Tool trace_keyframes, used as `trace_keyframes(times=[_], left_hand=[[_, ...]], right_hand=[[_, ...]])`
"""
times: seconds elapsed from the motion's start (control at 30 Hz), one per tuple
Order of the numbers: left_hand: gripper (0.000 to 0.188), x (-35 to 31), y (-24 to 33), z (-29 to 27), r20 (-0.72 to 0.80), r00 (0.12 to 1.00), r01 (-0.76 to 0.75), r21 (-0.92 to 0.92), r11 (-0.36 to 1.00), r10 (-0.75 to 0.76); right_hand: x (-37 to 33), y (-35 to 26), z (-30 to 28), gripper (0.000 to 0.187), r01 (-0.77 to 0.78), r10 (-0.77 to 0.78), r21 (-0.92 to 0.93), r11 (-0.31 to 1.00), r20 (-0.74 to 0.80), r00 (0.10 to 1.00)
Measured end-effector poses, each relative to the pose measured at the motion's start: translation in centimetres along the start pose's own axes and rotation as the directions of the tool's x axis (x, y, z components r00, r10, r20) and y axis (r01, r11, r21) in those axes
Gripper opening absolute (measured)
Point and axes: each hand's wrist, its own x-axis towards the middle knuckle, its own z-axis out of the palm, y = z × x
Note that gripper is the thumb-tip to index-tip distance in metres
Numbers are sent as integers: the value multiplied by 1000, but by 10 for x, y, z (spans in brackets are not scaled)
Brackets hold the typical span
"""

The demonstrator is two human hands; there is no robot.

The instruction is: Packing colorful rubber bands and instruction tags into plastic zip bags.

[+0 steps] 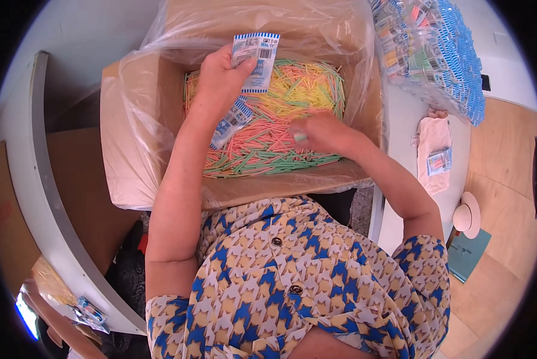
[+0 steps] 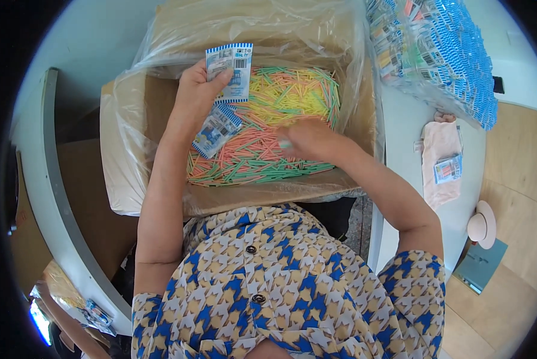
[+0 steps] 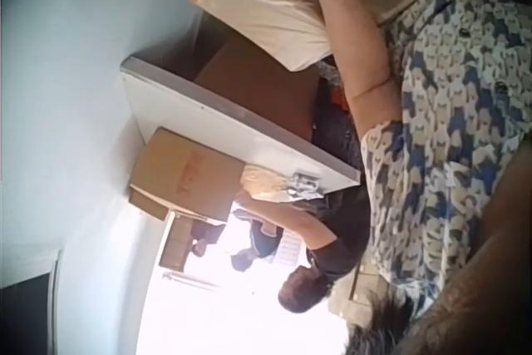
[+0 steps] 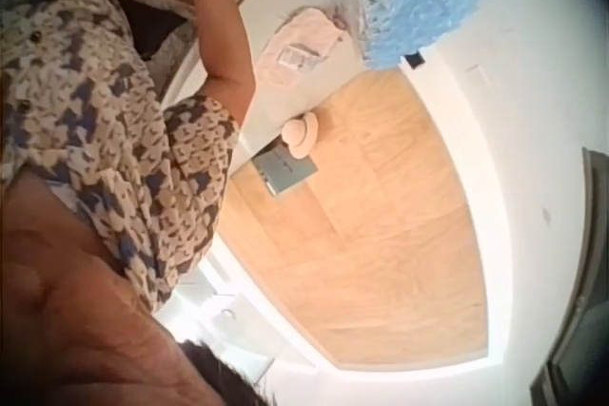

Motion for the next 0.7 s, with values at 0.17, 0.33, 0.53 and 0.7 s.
trace_keyframes(times=[0.17, 0.33, 0.53, 0.7], left_hand=[[18, 0, -2, 0, 21, 1000, -6, 22, 1000, 5], [19, -1, -3, -2, 39, 999, 13, 6, 1000, -13], [19, -3, 6, 1, 8, 1000, 19, 26, 999, -19], [20, -3, 2, 0, -5, 1000, -20, 4, 1000, 20]], right_hand=[[-4, -9, 17, 13, -17, 88, -344, 939, 191, 978], [-12, 0, 13, 20, 95, -43, -241, 966, 211, 977], [-7, 20, 10, 20, -62, 123, 593, 803, -64, 990], [33, 8, -20, 16, -250, 400, 946, 207, 151, 904]])
